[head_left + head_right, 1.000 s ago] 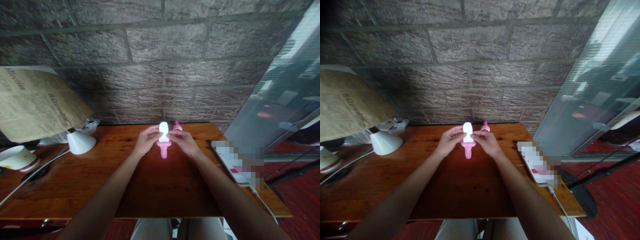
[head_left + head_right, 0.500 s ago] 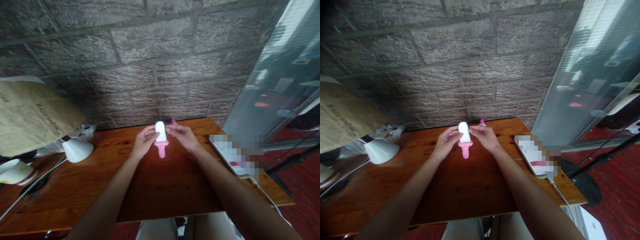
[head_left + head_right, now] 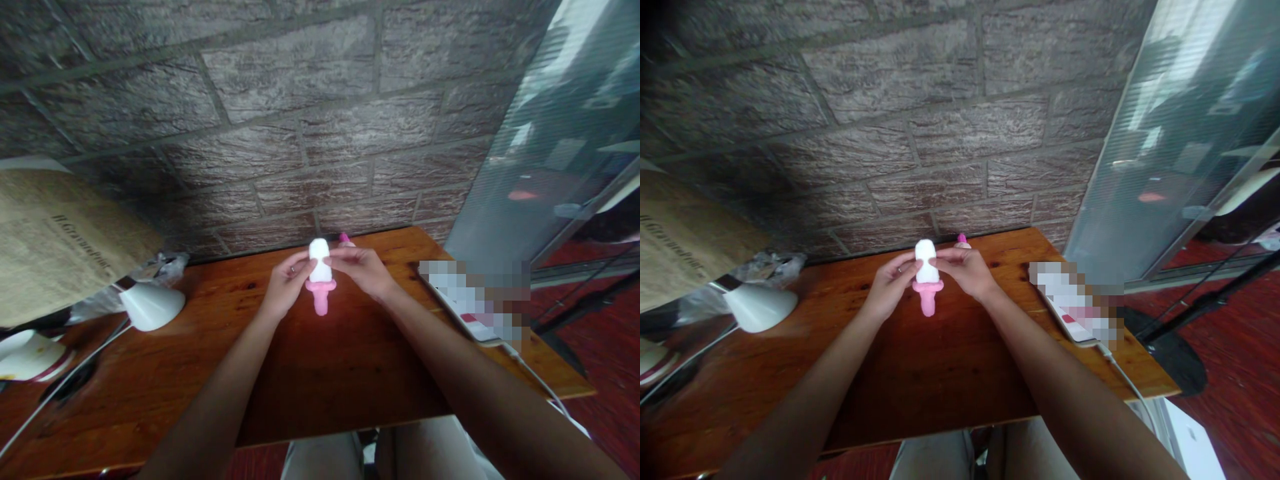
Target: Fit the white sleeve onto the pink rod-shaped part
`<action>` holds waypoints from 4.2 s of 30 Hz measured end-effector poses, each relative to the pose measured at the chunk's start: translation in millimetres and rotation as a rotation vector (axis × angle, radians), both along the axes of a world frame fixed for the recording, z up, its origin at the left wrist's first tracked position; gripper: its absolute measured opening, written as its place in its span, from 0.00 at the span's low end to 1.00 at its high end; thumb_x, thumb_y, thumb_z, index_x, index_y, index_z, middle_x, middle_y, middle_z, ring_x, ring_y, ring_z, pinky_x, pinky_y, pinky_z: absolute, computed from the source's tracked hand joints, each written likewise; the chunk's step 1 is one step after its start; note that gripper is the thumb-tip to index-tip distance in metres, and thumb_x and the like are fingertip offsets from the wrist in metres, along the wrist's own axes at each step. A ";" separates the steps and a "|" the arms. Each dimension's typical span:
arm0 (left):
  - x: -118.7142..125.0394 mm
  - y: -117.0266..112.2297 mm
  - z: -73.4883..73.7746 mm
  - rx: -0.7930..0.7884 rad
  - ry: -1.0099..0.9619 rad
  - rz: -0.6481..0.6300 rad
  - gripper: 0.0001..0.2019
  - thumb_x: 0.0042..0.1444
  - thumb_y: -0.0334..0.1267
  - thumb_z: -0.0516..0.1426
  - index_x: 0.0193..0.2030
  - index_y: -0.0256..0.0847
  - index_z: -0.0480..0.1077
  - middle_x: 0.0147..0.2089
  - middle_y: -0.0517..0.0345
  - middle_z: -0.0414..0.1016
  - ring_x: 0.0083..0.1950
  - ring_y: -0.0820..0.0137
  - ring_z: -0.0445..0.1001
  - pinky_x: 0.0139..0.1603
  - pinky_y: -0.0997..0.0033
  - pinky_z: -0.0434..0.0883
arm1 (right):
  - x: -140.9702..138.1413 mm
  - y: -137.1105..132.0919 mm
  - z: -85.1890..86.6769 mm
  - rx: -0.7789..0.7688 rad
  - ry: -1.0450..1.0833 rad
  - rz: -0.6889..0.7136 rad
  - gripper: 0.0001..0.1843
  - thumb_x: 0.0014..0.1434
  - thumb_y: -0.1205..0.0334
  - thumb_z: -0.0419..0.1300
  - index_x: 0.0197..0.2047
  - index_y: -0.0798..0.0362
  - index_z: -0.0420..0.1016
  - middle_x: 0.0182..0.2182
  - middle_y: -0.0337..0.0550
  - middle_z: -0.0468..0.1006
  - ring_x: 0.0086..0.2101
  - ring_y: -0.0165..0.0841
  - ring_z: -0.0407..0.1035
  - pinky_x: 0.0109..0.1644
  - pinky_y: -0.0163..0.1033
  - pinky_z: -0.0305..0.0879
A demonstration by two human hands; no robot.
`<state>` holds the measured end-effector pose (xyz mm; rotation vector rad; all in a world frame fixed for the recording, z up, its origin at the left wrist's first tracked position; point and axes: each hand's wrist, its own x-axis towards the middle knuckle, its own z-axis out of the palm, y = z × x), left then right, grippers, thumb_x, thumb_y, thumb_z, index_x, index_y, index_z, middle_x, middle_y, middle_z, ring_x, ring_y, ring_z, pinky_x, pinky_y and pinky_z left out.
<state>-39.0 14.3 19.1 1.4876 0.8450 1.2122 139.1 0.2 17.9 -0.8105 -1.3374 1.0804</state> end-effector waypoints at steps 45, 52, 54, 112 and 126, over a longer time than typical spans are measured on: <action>-1.5 0.8 -5.7 0.011 0.092 0.030 0.20 0.54 0.53 0.61 0.44 0.38 0.79 0.37 0.54 0.80 0.36 0.68 0.76 0.35 0.71 0.70 | -2.4 -4.8 3.8 -0.083 0.005 -0.045 0.19 0.48 0.48 0.69 0.38 0.51 0.83 0.31 0.39 0.76 0.30 0.29 0.67 0.39 0.41 0.65; 2.2 -5.0 0.8 -0.031 0.128 -0.077 0.19 0.52 0.49 0.64 0.45 0.38 0.78 0.37 0.54 0.80 0.35 0.69 0.76 0.37 0.71 0.72 | -3.9 -2.9 2.3 -0.066 0.049 -0.082 0.18 0.45 0.48 0.70 0.33 0.53 0.83 0.27 0.37 0.72 0.26 0.26 0.61 0.37 0.40 0.65; 2.9 -5.1 -0.1 -0.058 0.118 -0.112 0.20 0.51 0.48 0.65 0.47 0.38 0.77 0.39 0.52 0.80 0.36 0.67 0.77 0.39 0.69 0.73 | -4.4 -3.0 2.0 -0.087 0.059 -0.083 0.18 0.45 0.48 0.70 0.33 0.53 0.83 0.26 0.37 0.73 0.25 0.26 0.62 0.37 0.41 0.65; 8.0 -12.8 -5.8 -0.227 0.220 -0.329 0.19 0.55 0.50 0.62 0.40 0.32 0.74 0.24 0.61 0.66 0.25 0.77 0.63 0.28 0.74 0.59 | 2.6 -6.7 13.1 -0.203 0.162 -0.033 0.20 0.43 0.49 0.71 0.28 0.57 0.74 0.19 0.32 0.66 0.19 0.22 0.52 0.23 0.34 0.43; 8.7 -15.1 -3.6 -0.163 0.222 -0.342 0.20 0.55 0.51 0.61 0.39 0.31 0.73 0.20 0.66 0.60 0.22 0.78 0.59 0.26 0.73 0.57 | -0.6 -7.2 12.0 -0.246 0.119 -0.012 0.22 0.40 0.48 0.72 0.27 0.57 0.74 0.19 0.33 0.69 0.18 0.21 0.53 0.21 0.33 0.46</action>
